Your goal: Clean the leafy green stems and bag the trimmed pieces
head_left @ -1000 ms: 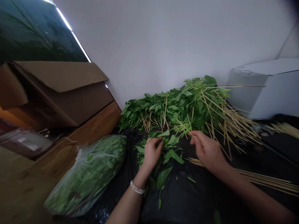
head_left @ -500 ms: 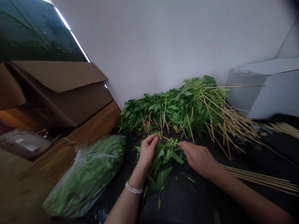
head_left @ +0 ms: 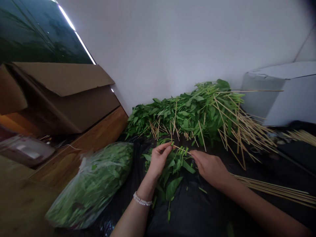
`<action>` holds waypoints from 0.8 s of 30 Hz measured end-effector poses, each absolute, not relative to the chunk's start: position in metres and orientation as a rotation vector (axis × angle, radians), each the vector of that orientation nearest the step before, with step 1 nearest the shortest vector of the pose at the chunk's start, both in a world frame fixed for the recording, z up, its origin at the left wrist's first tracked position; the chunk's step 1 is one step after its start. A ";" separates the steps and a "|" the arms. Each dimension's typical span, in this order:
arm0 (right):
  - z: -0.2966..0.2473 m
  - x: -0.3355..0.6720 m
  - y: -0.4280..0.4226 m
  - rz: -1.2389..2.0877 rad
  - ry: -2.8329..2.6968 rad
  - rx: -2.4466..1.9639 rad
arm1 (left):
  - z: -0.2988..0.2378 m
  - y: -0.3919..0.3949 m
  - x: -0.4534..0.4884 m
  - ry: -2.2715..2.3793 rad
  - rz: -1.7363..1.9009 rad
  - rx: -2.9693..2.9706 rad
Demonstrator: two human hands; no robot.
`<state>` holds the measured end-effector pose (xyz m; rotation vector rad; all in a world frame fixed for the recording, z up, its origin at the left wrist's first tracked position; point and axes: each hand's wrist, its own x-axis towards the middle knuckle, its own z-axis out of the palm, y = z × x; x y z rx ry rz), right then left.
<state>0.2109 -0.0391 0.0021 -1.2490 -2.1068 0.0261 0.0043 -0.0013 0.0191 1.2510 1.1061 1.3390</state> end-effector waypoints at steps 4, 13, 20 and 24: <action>0.001 0.211 -0.039 0.038 -2.122 -1.244 | 0.019 -0.001 0.004 1.111 1.329 1.265; 0.003 0.206 -0.044 0.040 -2.100 -1.277 | 0.021 -0.003 0.006 1.181 1.337 1.341; 0.001 0.203 -0.044 0.099 -2.131 -1.317 | 0.020 -0.003 0.010 1.242 1.372 1.377; 0.000 0.203 -0.043 0.125 -2.136 -1.301 | 0.021 -0.004 0.010 1.182 1.345 1.279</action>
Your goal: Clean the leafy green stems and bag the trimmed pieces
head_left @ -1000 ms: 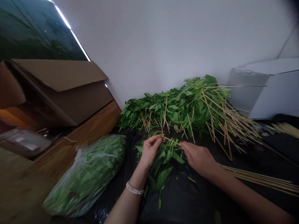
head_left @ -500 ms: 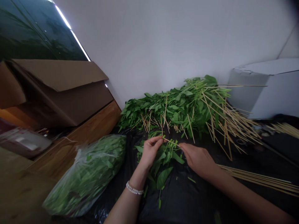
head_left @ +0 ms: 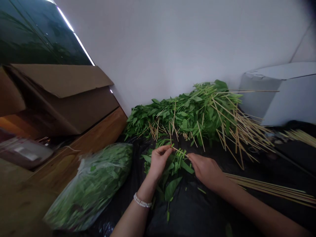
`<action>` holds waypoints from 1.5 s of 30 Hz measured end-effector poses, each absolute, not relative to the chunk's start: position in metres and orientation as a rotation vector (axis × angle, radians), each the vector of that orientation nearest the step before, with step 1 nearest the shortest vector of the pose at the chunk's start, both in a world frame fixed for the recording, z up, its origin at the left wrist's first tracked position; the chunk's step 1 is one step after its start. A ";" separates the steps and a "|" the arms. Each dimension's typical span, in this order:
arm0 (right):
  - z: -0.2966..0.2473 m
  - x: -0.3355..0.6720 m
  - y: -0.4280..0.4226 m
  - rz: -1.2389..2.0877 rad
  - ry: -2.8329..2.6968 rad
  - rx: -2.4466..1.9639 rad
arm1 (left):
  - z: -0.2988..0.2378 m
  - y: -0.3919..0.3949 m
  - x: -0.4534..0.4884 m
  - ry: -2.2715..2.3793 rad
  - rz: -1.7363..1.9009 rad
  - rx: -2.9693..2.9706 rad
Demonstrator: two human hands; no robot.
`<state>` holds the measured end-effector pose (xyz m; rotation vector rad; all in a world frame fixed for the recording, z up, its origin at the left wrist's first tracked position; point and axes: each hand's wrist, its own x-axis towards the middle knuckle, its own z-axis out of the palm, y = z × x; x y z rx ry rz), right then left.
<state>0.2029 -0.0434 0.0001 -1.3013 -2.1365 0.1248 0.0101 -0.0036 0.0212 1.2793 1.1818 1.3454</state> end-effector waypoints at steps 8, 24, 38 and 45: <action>0.001 0.202 -0.045 0.117 -2.103 -1.253 | 0.020 0.000 0.004 1.108 1.306 1.175; -0.005 0.201 -0.043 0.147 -2.117 -1.238 | 0.016 -0.002 0.010 1.129 1.246 1.295; 0.025 0.239 -0.027 0.206 -1.480 -1.348 | 0.000 0.021 -0.014 1.392 1.231 2.047; 0.027 0.236 -0.029 0.279 -1.476 -1.323 | -0.011 0.020 -0.015 1.612 0.767 2.533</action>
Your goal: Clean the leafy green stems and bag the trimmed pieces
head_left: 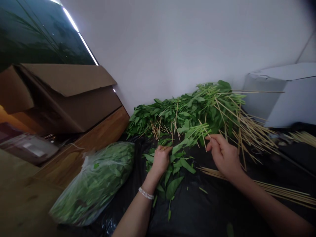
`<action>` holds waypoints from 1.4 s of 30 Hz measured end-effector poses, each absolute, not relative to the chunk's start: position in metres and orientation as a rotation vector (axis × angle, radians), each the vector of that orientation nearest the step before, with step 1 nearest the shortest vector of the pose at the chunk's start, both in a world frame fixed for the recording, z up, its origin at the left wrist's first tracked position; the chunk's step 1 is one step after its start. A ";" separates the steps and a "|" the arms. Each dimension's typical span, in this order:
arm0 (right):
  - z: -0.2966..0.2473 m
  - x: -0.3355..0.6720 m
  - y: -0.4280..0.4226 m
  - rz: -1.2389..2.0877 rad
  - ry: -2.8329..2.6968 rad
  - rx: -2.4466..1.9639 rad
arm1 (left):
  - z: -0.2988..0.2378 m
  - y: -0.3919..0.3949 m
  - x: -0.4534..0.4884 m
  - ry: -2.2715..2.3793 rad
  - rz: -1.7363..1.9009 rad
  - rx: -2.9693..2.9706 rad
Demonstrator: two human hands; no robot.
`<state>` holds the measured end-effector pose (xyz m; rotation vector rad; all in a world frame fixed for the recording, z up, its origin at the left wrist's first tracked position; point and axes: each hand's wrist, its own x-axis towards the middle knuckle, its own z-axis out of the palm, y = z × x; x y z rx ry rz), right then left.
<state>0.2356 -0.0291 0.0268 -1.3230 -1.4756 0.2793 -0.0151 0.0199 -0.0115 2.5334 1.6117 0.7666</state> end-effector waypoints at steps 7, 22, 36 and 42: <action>0.027 0.231 -0.032 0.260 -1.540 -1.290 | -0.013 0.023 -0.019 1.635 0.871 2.502; 0.020 0.215 -0.040 0.626 -1.968 -1.157 | 0.017 0.011 -0.009 1.071 1.381 1.262; 0.010 0.211 -0.040 0.500 -2.084 -1.269 | 0.016 0.003 0.000 0.990 1.255 1.148; 0.008 0.210 -0.040 0.476 -2.081 -1.278 | 0.016 0.006 0.000 0.991 1.317 1.035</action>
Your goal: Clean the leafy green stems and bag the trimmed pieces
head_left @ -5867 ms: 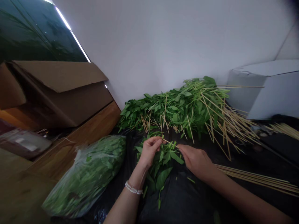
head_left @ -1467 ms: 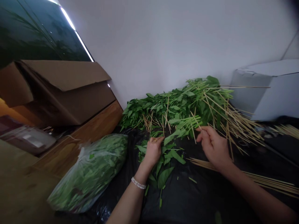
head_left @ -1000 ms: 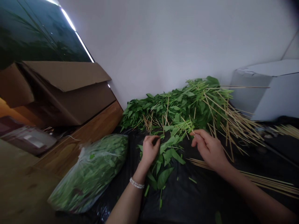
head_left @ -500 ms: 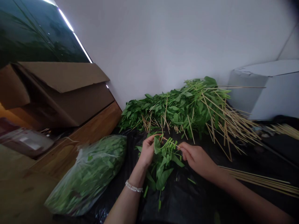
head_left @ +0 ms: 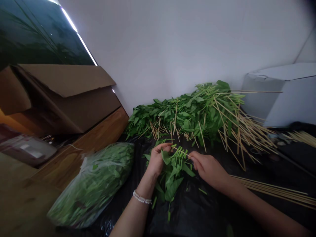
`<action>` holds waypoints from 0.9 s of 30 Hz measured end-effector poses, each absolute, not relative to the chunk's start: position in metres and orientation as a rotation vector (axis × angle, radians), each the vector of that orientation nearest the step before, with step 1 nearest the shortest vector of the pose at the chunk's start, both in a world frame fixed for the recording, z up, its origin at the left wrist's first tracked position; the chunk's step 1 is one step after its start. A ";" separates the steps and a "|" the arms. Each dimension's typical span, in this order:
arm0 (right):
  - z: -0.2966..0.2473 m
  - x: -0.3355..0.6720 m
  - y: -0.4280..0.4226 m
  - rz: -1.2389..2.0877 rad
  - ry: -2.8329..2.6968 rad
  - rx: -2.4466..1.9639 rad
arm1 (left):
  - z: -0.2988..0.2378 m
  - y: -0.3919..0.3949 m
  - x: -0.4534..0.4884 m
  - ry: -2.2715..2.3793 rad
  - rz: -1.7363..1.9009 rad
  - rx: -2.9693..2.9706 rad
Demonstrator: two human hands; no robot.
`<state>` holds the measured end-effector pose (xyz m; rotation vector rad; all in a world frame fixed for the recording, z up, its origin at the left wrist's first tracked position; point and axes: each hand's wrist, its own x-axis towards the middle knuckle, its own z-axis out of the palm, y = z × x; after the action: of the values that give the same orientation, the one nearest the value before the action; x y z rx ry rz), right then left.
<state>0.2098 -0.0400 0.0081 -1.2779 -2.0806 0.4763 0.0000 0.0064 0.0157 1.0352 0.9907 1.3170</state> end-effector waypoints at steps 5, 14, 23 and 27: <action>0.008 0.210 -0.039 0.499 -2.082 -1.286 | 0.018 0.007 0.003 0.968 1.349 0.942; 0.006 0.209 -0.039 0.478 -2.076 -1.265 | 0.015 0.007 0.003 0.981 1.340 0.946; 0.002 0.206 -0.040 0.462 -2.066 -1.242 | 0.018 0.002 0.009 0.990 1.310 0.913; 0.003 0.206 -0.041 0.428 -2.094 -1.266 | 0.020 0.001 0.009 0.965 1.255 0.874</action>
<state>0.2056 -0.0405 0.0032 -1.2661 -2.0944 0.4275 0.0087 0.0005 0.0202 0.8742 0.9651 1.2550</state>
